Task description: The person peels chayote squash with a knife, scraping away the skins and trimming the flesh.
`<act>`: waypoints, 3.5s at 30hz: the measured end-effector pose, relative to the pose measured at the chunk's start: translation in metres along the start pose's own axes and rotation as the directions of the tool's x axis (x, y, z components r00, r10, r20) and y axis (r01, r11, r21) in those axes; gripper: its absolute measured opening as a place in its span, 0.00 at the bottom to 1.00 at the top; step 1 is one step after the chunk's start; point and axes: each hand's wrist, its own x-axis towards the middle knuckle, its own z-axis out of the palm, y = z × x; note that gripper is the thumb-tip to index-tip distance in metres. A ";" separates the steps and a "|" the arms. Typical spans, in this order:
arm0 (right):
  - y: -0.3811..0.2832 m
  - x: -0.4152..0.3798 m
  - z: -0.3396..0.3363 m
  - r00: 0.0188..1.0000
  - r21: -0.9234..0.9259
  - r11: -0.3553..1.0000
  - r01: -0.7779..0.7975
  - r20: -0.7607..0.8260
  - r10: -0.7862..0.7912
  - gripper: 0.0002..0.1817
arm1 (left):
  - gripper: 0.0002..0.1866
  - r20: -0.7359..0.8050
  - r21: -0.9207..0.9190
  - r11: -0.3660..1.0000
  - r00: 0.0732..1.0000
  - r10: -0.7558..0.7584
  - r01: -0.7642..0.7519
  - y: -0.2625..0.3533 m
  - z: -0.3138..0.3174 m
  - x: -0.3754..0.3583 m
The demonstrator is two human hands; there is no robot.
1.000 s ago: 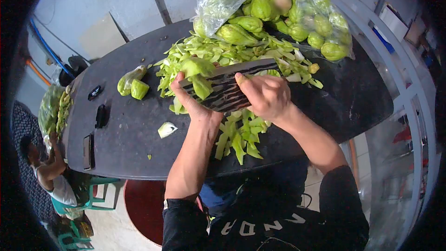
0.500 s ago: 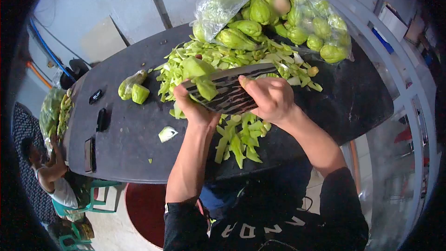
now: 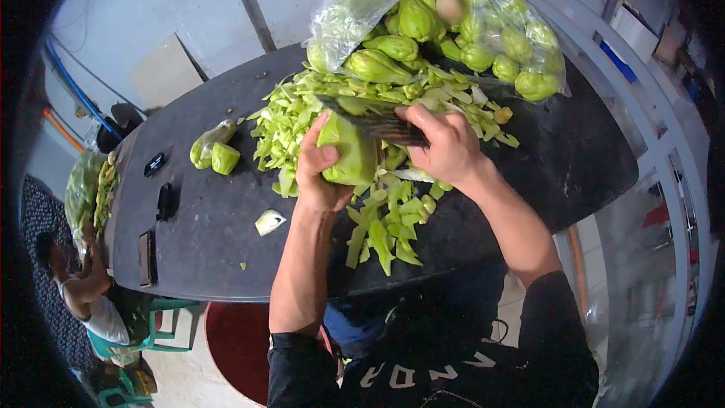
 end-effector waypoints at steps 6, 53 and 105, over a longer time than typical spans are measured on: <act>0.004 0.002 -0.004 0.987 -0.059 0.990 -0.125 0.096 0.130 0.18 | 0.37 -0.022 -0.215 0.974 0.997 -0.080 0.073 -0.002 0.000 -0.003; -0.025 -0.007 0.010 0.951 -0.201 0.930 0.309 0.034 -0.309 0.25 | 0.31 -0.513 -0.259 0.957 0.858 -0.018 -0.134 0.001 0.012 -0.002; -0.003 -0.009 0.019 0.993 -0.097 0.991 -0.094 0.055 0.100 0.16 | 0.29 -0.477 -0.390 0.921 0.860 -0.180 -0.023 0.006 -0.002 0.010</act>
